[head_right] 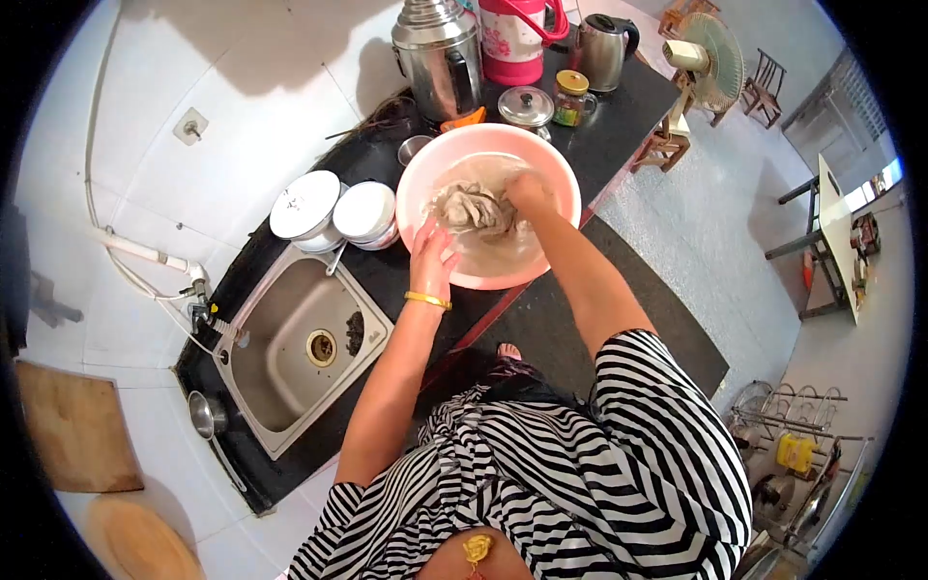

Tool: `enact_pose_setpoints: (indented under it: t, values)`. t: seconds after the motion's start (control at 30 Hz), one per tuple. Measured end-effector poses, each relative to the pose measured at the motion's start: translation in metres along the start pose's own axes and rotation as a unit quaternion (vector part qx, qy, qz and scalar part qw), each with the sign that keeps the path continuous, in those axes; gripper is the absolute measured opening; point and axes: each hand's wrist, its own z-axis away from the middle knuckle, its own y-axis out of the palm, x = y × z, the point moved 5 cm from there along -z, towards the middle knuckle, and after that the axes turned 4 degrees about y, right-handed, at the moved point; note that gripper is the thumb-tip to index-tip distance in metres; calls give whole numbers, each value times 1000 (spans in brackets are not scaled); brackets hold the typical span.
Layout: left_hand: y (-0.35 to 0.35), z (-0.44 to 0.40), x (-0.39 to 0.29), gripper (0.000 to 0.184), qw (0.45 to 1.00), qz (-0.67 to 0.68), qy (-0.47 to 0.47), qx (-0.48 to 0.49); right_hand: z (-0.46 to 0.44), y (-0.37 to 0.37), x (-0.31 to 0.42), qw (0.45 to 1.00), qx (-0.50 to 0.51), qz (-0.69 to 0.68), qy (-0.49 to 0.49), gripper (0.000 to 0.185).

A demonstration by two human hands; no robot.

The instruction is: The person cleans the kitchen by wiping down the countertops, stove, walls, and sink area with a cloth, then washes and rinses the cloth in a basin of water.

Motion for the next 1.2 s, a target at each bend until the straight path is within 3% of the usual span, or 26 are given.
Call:
enact_pose_setpoints:
  t: [0.1, 0.2, 0.27, 0.33, 0.37, 0.4, 0.43, 0.5, 0.53, 0.6, 0.63, 0.7, 0.73, 0.77, 0.8, 1.0, 1.2]
  values:
    - [6, -16, 13, 60, 996, -42, -73, -22, 3, 23, 6, 997, 71, 23, -29, 36]
    - [7, -23, 19, 62, 985, -78, -136, -75, 5, 35, -2, 992, 114, 31, -40, 34]
    - [-2, -46, 43, 64, 991, -45, -117, -46, -9, 23, -7, 991, 7, 100, -84, 35]
    - [-7, -52, 47, 65, 987, -66, -137, -50, 13, 13, 6, 996, -5, 82, -19, 33]
    - [-7, -56, 49, 65, 987, -68, -139, -46, 7, 16, 0, 992, -87, 78, -50, 31]
    - [-2, -51, 43, 66, 982, -52, -176, -49, 9, 13, -1, 979, -170, 74, -80, 31]
    - [2, -49, 41, 67, 975, -37, -212, -51, 20, 12, 5, 979, -174, 73, -77, 31]
    - [4, -55, 46, 66, 968, 12, -246, -46, 43, 26, 13, 988, -27, -152, -28, 28]
    - [4, -61, 54, 66, 958, 64, -277, -46, 48, 31, 20, 988, -29, -152, -30, 28]
    - [0, -72, 58, 57, 960, 38, -278, 6, 62, 42, 39, 914, 17, -390, -113, 25]
    - [7, -70, 48, 55, 960, 97, -261, 36, 77, 40, 50, 913, 17, -391, -113, 25]
    - [14, -69, 35, 53, 945, 221, -239, 41, 109, 42, 75, 925, 124, -329, -141, 20]
    - [15, -78, 32, 48, 940, 265, -188, 101, 115, 44, 78, 925, 124, -331, -141, 20]
    - [14, -84, 33, 48, 932, 286, -169, 144, 128, 37, 92, 924, 36, -230, -303, 21]
    - [17, -83, 29, 48, 923, 304, -159, 176, 146, 34, 102, 884, -55, -118, -449, 21]
    - [19, -90, 32, 46, 942, 237, -169, 170, 144, 37, 101, 885, -82, -37, -457, 23]
    - [25, -106, 59, 44, 952, 166, -213, 146, 106, 36, 89, 918, -157, 41, -362, 21]
